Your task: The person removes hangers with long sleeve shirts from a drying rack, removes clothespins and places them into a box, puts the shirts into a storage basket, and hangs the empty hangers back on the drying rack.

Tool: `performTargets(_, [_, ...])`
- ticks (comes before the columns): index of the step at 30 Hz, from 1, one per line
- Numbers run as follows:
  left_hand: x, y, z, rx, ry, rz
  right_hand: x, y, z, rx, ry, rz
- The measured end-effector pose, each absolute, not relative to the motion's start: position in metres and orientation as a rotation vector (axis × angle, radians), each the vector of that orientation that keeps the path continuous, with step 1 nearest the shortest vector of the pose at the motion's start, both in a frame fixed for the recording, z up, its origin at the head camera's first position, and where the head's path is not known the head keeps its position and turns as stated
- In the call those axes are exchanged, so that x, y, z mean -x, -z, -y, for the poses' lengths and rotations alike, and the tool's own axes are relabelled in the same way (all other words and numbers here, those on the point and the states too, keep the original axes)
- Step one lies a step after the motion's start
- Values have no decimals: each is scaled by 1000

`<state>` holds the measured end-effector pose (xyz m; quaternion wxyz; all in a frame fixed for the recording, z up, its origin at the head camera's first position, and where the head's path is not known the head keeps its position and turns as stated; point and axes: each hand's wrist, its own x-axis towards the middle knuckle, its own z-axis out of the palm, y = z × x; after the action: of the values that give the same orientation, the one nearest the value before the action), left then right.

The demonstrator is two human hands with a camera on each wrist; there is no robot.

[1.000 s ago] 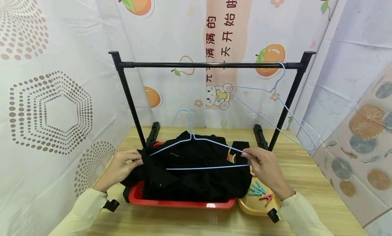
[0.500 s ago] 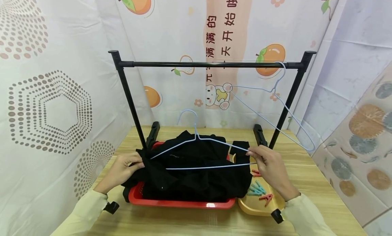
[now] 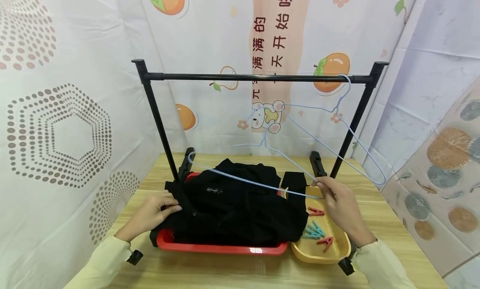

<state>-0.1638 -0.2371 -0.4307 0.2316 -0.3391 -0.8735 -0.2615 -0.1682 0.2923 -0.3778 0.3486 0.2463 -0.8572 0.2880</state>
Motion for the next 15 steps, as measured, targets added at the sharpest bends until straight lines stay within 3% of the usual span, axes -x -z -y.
performTargets(15, [163,439,235,1000,643,2562,166,368,-303,-532,-722,2195])
